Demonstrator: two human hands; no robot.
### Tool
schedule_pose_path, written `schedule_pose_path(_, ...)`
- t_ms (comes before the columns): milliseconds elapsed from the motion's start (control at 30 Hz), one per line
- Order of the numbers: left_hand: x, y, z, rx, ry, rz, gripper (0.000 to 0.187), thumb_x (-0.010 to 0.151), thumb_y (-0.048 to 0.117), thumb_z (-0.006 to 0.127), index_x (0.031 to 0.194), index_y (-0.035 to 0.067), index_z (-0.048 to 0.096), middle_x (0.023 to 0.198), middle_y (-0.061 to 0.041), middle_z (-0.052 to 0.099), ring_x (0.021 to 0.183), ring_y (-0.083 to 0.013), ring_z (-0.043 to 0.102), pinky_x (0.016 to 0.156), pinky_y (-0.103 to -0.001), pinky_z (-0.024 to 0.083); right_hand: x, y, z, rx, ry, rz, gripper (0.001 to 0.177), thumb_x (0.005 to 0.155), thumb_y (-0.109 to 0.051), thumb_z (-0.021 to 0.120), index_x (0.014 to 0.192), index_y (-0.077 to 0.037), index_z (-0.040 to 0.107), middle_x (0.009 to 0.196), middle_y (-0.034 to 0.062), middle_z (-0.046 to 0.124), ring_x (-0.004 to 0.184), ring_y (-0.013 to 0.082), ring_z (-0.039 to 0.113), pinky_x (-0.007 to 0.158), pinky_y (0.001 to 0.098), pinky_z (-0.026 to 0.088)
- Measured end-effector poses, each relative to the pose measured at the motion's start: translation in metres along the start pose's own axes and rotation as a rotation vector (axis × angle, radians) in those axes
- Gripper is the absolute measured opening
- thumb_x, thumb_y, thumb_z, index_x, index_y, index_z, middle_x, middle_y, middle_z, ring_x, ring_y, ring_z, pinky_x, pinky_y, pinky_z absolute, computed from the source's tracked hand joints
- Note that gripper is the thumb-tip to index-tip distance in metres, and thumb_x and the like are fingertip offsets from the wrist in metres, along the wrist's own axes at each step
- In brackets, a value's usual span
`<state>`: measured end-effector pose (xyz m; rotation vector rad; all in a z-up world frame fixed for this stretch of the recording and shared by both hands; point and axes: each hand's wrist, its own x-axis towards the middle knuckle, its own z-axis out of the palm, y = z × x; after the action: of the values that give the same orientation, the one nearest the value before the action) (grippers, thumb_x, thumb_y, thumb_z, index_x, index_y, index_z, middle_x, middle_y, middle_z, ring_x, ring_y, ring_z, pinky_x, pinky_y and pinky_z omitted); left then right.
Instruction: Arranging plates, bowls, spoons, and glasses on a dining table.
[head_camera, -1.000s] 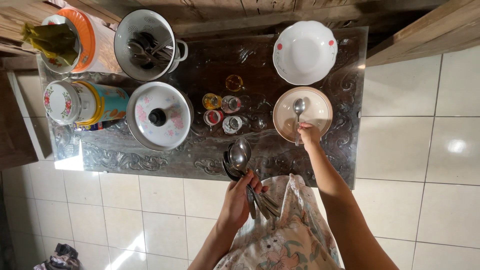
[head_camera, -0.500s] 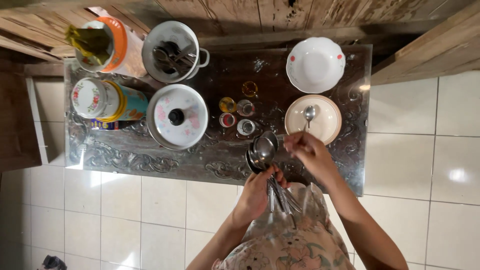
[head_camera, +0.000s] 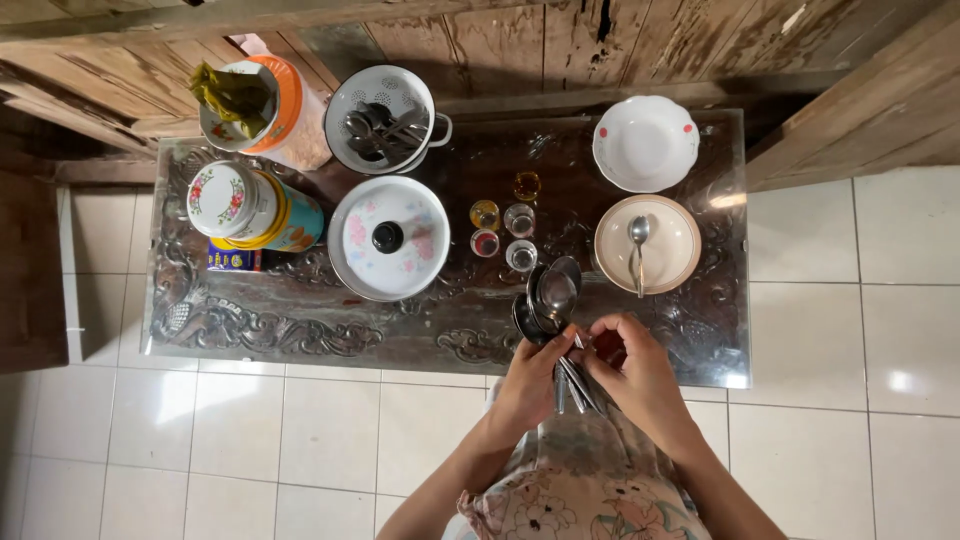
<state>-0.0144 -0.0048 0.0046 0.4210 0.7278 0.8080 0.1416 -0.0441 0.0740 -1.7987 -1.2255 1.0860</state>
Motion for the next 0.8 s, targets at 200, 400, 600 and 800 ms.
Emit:
schedule_pose_path(200, -0.022, 0.015, -0.018, 0.125, -0.027, -0.032, 0.014, 0.104, 0.018, 0.065, 0.108, 0.007, 0.072, 0.101, 0.000, 0.069, 0.095, -0.0116, 0.062, 0.087, -0.031, 0.049, -0.020, -0.007, 0.025, -0.017, 0.011, 0.039, 0.025, 0.085, -0.008, 0.074, 0.109, -0.005, 0.065, 0.096, 0.0033, 0.078, 0.080, 0.0119, 0.077, 0.070, 0.0284, 0.060)
schedule_pose_path(400, -0.034, 0.026, -0.042, 0.081, 0.000, -0.064, 0.015, 0.101, 0.017, 0.065, 0.112, 0.008, 0.071, 0.104, 0.000, 0.071, 0.099, -0.0125, 0.064, 0.088, -0.032, 0.050, -0.028, 0.000, 0.052, 0.122, -0.011, 0.088, 0.017, 0.087, -0.011, 0.076, 0.102, -0.004, 0.071, 0.090, 0.0028, 0.079, 0.078, 0.0113, 0.075, 0.070, 0.0274, 0.060)
schedule_pose_path(600, -0.039, 0.036, -0.051, -0.022, -0.075, -0.140, 0.015, 0.104, 0.019, 0.062, 0.109, 0.007, 0.068, 0.100, -0.003, 0.070, 0.092, -0.0177, 0.067, 0.080, -0.035, 0.056, -0.032, 0.002, 0.051, 0.338, -0.015, 0.162, 0.019, 0.086, -0.016, 0.079, 0.099, -0.003, 0.074, 0.084, 0.0031, 0.075, 0.070, 0.0102, 0.065, 0.062, 0.0258, 0.053)
schedule_pose_path(800, -0.029, 0.047, -0.032, 0.010, -0.153, -0.117, 0.014, 0.106, 0.020, 0.056, 0.101, 0.008, 0.060, 0.088, -0.005, 0.062, 0.084, -0.0207, 0.065, 0.078, -0.040, 0.055, -0.014, 0.035, 0.034, 0.551, 0.034, 0.121, 0.021, 0.087, -0.016, 0.079, 0.101, -0.002, 0.072, 0.087, 0.0038, 0.071, 0.072, 0.0109, 0.060, 0.062, 0.0260, 0.051)
